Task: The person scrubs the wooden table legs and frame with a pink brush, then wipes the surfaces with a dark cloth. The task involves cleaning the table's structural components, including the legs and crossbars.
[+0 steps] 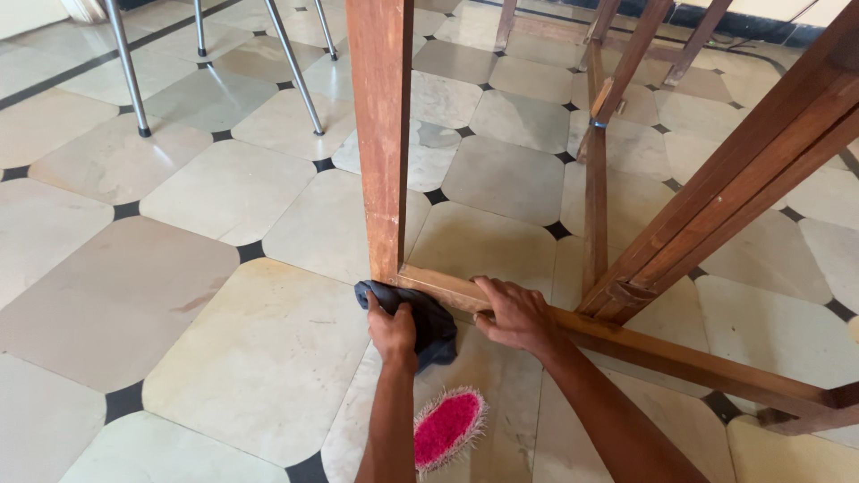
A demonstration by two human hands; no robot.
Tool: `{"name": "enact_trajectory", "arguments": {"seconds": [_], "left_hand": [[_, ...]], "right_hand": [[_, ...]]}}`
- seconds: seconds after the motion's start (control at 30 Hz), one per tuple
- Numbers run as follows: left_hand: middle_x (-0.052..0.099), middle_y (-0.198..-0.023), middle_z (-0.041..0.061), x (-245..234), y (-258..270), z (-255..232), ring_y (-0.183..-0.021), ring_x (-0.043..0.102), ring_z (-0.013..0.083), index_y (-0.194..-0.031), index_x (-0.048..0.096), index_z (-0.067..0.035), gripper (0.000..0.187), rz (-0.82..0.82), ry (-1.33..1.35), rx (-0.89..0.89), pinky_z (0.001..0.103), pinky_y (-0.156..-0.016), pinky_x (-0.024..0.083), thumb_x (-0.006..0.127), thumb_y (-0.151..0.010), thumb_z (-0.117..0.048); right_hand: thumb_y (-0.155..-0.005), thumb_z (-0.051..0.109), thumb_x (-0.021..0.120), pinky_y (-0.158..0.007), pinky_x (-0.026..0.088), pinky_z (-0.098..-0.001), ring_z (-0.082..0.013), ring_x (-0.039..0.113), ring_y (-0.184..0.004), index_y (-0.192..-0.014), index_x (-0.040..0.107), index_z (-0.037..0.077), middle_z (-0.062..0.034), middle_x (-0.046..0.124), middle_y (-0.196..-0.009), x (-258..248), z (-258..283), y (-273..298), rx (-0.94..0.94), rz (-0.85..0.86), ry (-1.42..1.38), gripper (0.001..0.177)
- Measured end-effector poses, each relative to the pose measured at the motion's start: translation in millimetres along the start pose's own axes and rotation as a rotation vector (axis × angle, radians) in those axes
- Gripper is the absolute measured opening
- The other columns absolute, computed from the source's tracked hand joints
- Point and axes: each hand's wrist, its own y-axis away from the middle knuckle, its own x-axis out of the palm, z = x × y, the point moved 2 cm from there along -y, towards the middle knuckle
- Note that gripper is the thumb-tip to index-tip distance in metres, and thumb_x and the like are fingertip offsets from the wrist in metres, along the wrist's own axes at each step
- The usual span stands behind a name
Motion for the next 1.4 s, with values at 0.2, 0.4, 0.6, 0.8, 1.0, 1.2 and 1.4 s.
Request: {"name": "enact_trajectory", "arguments": {"seconds": [0.2, 0.4, 0.6, 0.8, 1.0, 1.2, 1.4], "left_hand": [[0.071, -0.118, 0.027, -4.4, 30.1, -51.2, -0.106, 0.067, 0.0466, -0.159, 0.043, -0.025, 0.085, -0.138, -0.13, 0.125, 0.052, -0.096, 0.049, 0.066, -0.077, -0.016], [0.067, -0.124, 0.027, -1.9, 26.0, -30.6, -0.116, 0.064, 0.0428, -0.159, 0.036, -0.023, 0.089, -0.023, -0.185, -0.118, 0.049, -0.103, 0.047, 0.07, -0.077, -0.023], [0.066, -0.132, 0.025, 18.2, 53.2, -33.3, -0.123, 0.063, 0.0414, -0.154, 0.041, -0.013, 0.085, 0.002, -0.134, -0.016, 0.045, -0.108, 0.046, 0.072, -0.076, -0.026], [0.068, -0.134, 0.023, 15.9, 61.7, -44.0, -0.119, 0.069, 0.0376, -0.153, 0.04, -0.01, 0.087, 0.037, 0.412, -0.221, 0.043, -0.103, 0.051, 0.066, -0.071, -0.005], [0.06, -0.139, 0.03, 11.6, 57.7, -48.9, -0.122, 0.064, 0.0401, -0.161, 0.027, -0.012, 0.09, -0.14, 0.223, 0.031, 0.042, -0.107, 0.046, 0.064, -0.079, -0.003], [0.034, -0.154, 0.038, 4.5, 88.9, -79.9, -0.118, 0.061, 0.048, -0.162, 0.022, -0.031, 0.098, 0.096, -0.735, 0.477, 0.05, -0.091, 0.052, 0.068, -0.078, -0.008], [0.039, -0.154, 0.03, -12.1, 61.4, -113.9, -0.109, 0.068, 0.0386, -0.159, 0.023, -0.038, 0.092, 0.236, -1.028, 0.363, 0.052, -0.091, 0.053, 0.071, -0.083, -0.021]], "right_hand": [[-0.083, 0.033, 0.074, -0.092, 0.051, -0.0535, -0.035, 0.066, -0.113, -0.138, 0.046, 0.015, -0.0142, 0.068, -0.123, 5.5, -2.8, -2.2, 0.021, 0.011, 0.019, 0.064], [-0.084, 0.033, 0.074, -0.094, 0.049, -0.0552, -0.035, 0.064, -0.116, -0.139, 0.045, 0.016, -0.014, 0.067, -0.126, 3.0, -0.2, -1.2, 0.041, 0.037, 0.006, 0.065], [-0.08, 0.03, 0.076, -0.093, 0.051, -0.0524, -0.0354, 0.065, -0.115, -0.14, 0.046, 0.014, -0.0139, 0.066, -0.129, 3.3, -1.9, -1.0, 0.008, 0.008, -0.005, 0.069], [-0.076, 0.027, 0.078, -0.093, 0.05, -0.0532, -0.0367, 0.062, -0.117, -0.138, 0.046, 0.014, -0.0143, 0.065, -0.129, 0.5, 0.6, 2.5, -0.009, -0.026, -0.03, 0.072], [-0.076, 0.022, 0.077, -0.095, 0.048, -0.0556, -0.0361, 0.061, -0.119, -0.14, 0.044, 0.017, -0.0134, 0.064, -0.13, 1.0, 1.2, -1.4, 0.048, 0.043, 0.016, 0.072], [-0.075, 0.021, 0.077, -0.094, 0.05, -0.0546, -0.0364, 0.063, -0.117, -0.14, 0.043, 0.016, -0.0144, 0.065, -0.127, 1.3, 0.6, -1.1, 0.032, 0.028, 0.02, 0.074], [-0.076, 0.022, 0.078, -0.092, 0.052, -0.053, -0.0366, 0.064, -0.115, -0.139, 0.045, 0.013, -0.0151, 0.067, -0.125, 4.5, -2.7, 0.2, -0.007, 0.013, 0.031, 0.072]]}}
